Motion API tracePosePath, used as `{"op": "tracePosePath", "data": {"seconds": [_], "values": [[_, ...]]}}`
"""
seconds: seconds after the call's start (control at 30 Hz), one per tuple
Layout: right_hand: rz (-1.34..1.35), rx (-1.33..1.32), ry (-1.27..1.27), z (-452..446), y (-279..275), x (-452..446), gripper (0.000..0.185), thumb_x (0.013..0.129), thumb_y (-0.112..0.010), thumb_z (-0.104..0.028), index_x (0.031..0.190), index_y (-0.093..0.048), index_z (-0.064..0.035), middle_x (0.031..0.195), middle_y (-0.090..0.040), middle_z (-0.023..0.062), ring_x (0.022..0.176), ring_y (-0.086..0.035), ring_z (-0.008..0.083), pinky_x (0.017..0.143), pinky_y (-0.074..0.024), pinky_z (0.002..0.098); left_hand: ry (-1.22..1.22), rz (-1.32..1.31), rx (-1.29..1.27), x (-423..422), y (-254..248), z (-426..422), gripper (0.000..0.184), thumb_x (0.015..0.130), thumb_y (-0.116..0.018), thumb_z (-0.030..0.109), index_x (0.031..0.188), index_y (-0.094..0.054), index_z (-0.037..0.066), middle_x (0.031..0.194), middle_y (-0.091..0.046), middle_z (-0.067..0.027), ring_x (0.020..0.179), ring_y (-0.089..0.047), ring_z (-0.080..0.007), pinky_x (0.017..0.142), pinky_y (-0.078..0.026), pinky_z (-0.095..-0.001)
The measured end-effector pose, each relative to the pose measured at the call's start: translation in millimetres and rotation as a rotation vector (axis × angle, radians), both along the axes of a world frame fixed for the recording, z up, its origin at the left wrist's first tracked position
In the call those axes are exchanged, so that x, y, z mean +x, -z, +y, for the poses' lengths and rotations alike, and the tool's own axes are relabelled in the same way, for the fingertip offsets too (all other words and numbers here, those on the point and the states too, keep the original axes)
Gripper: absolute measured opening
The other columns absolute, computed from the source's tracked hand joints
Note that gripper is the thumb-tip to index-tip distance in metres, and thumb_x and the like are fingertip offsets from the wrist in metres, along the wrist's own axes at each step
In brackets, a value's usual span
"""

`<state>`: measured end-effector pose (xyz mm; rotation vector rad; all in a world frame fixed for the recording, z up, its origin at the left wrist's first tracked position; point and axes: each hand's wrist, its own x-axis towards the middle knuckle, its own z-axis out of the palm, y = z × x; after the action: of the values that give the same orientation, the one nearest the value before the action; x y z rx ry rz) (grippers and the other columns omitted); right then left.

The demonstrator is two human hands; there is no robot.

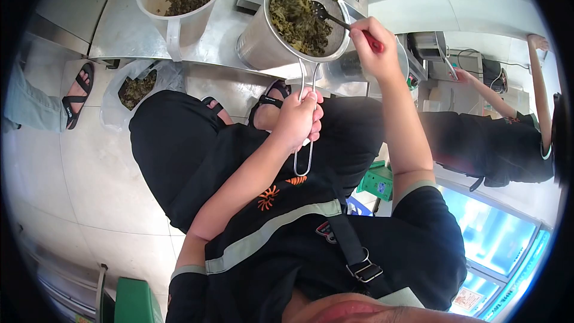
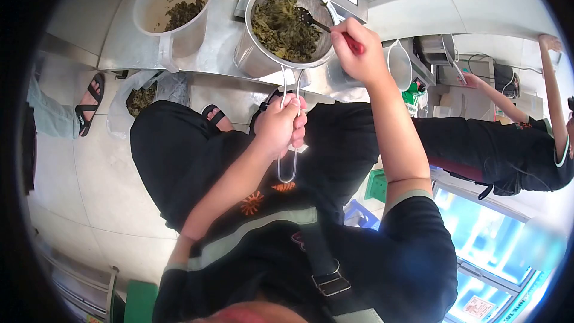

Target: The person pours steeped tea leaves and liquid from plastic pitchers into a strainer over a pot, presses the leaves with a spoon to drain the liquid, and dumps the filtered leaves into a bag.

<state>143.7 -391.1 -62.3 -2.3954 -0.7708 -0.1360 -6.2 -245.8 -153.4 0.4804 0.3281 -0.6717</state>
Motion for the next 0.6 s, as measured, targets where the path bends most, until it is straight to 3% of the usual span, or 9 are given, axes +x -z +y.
{"op": "tracePosePath", "data": {"seconds": [0.1,0.17,0.2,0.3,0.6], "values": [[-0.064,-0.164,-0.108,14.8,-24.3,-21.6,0.007,0.080,-0.062,0.005,0.084,-0.058,-0.0010,0.076,-0.063,0.0090,0.066,-0.060,0.0163,0.063,-0.0478,0.0283,0.001,0.022,0.000,1.4,0.0,-0.6,0.019,0.103,-0.037,0.024,0.097,-0.045,0.009,0.065,-0.041,-0.0001,0.044,-0.037,-0.0103,0.039,-0.033,-0.0282],[-0.217,-0.304,-0.486,22.2,-23.9,-27.4,0.012,0.074,-0.062,0.007,0.081,-0.057,-0.0015,0.078,-0.063,0.0099,0.066,-0.062,0.0232,0.063,-0.0497,0.0317,0.006,0.031,0.000,1.8,-1.6,-1.0,0.018,0.103,-0.036,0.024,0.096,-0.045,0.010,0.064,-0.041,0.0004,0.043,-0.037,-0.0102,0.038,-0.033,-0.0286],[-0.222,-0.411,-0.510,23.7,-21.6,-32.2,0.016,0.068,-0.063,0.006,0.079,-0.055,-0.0027,0.078,-0.062,0.0092,0.069,-0.061,0.0284,0.063,-0.0492,0.0346,0.003,0.041,0.010,2.0,-3.7,0.0,0.018,0.103,-0.036,0.024,0.096,-0.044,0.009,0.063,-0.041,0.0002,0.043,-0.037,-0.0104,0.038,-0.033,-0.0287],[-0.239,-0.598,-0.580,22.1,-14.7,-28.0,0.018,0.066,-0.065,0.002,0.078,-0.053,-0.0044,0.078,-0.059,0.0075,0.071,-0.060,0.0273,0.063,-0.0477,0.0352,0.004,0.050,0.025,1.5,-4.1,-0.3,0.018,0.103,-0.035,0.024,0.097,-0.044,0.009,0.064,-0.041,-0.0003,0.043,-0.037,-0.0107,0.038,-0.033,-0.0289],[-0.331,-0.453,-0.568,32.3,-56.9,-28.2,0.020,0.065,-0.066,-0.001,0.080,-0.053,-0.0053,0.080,-0.059,0.0064,0.068,-0.058,0.0251,0.062,-0.0473,0.0356,0.007,0.050,0.003,3.0,0.8,-1.5,0.019,0.103,-0.035,0.024,0.099,-0.044,0.008,0.064,-0.042,-0.0009,0.043,-0.037,-0.0119,0.038,-0.033,-0.0299]]}}
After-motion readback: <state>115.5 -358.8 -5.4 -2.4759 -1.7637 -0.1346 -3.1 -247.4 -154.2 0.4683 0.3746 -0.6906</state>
